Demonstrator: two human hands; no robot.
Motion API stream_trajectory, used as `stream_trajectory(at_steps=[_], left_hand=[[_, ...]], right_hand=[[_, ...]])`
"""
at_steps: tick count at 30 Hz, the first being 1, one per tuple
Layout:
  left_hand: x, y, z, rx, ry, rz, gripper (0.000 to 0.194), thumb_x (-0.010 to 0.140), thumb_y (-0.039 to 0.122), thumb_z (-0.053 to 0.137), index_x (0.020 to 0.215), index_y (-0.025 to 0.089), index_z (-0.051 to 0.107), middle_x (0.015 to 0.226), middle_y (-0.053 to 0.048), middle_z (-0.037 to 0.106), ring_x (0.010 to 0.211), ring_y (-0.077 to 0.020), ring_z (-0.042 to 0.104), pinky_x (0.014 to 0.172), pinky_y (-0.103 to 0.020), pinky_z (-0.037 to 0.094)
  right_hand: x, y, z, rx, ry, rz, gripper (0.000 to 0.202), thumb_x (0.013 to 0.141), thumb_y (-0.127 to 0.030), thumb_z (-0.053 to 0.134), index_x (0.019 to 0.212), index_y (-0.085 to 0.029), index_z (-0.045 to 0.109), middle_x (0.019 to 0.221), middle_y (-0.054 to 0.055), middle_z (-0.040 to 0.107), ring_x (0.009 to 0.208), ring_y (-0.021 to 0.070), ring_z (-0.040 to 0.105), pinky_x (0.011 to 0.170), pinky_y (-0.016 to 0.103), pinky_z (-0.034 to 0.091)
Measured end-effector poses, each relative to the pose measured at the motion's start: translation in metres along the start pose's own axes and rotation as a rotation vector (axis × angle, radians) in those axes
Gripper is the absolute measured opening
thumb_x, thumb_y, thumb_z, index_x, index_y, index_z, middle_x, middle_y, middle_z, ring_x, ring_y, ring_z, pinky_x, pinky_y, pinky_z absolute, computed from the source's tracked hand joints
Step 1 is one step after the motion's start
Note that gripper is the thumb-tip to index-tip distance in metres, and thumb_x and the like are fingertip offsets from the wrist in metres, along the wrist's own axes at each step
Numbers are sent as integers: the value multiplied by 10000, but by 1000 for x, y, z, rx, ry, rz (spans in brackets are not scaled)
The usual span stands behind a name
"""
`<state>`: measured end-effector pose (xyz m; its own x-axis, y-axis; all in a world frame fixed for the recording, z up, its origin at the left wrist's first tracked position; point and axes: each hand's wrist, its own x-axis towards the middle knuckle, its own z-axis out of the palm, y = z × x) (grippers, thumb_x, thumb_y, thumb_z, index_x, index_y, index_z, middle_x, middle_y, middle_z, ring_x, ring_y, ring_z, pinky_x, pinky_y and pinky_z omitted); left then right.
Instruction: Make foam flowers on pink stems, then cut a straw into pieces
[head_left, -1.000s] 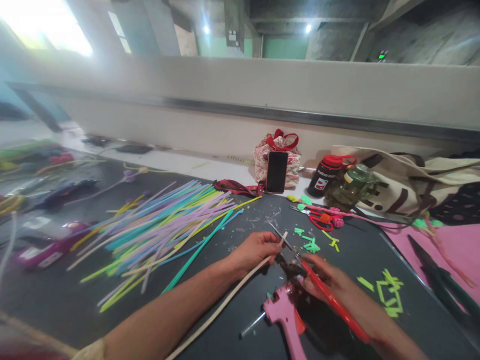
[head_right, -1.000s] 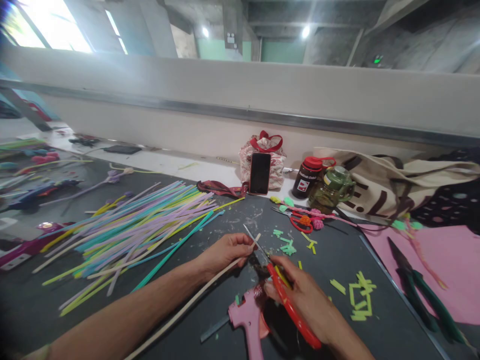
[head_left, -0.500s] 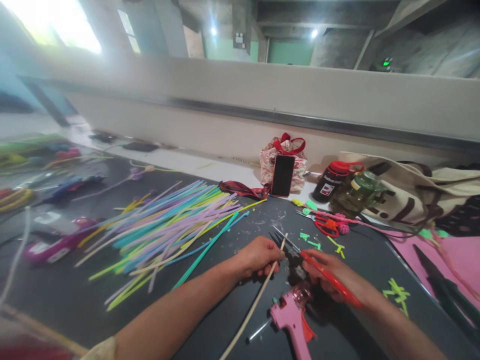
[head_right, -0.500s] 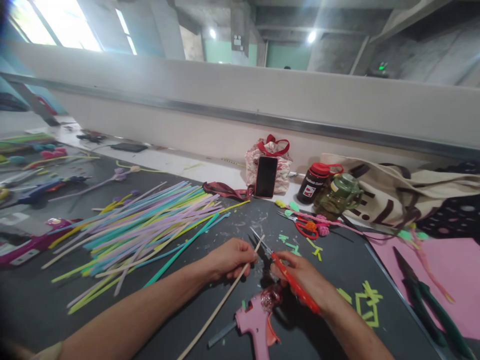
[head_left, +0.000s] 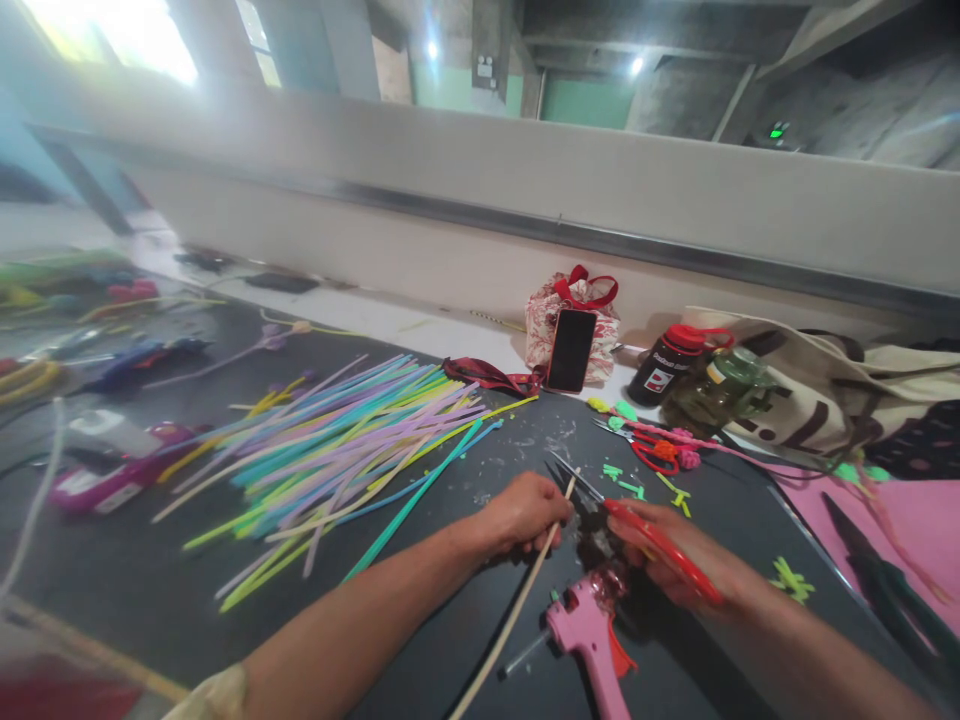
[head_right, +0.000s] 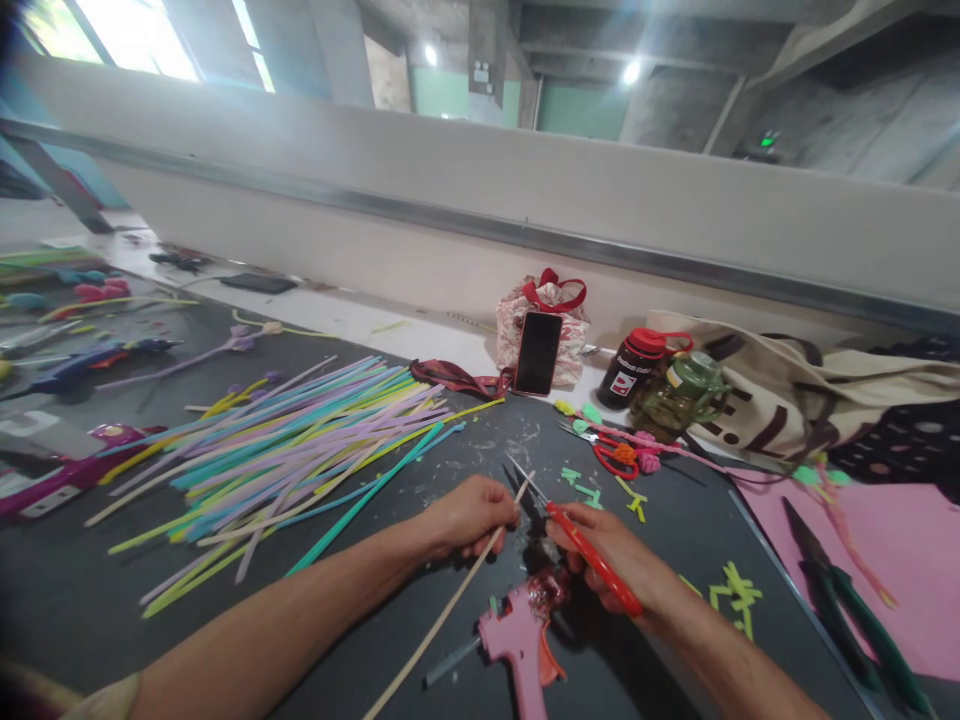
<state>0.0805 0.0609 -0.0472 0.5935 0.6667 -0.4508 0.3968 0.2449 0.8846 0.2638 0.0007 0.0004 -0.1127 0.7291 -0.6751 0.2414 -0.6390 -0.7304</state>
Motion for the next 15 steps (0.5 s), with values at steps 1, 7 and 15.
stream_trajectory(at_steps=[1,7,15], left_hand=[[0,-1,0,3,1,2,215,668,312,433,601,146,552,412,25,497,269,-60,351,285,-174,250],[0,-2,0,28,7,-19,248,672,350,464,604,137,573,414,19,502,270,-56,354,303,-177,263],[-1,-1,0,50,20,-30,245,665,348,489,588,132,574,385,21,487,290,-61,371,316,-174,269]], right_hand=[[-1,0,0,-7,6,4,271,729,-460,547,805,-223,440,525,-94,422,279,-3,301,277,106,139],[-9,-3,2,-47,41,5,267,742,-451,529,865,-222,470,524,-89,419,283,-7,300,281,106,130],[-4,1,1,-66,36,-16,265,731,-438,543,878,-221,500,497,-92,417,270,0,305,273,111,144]])
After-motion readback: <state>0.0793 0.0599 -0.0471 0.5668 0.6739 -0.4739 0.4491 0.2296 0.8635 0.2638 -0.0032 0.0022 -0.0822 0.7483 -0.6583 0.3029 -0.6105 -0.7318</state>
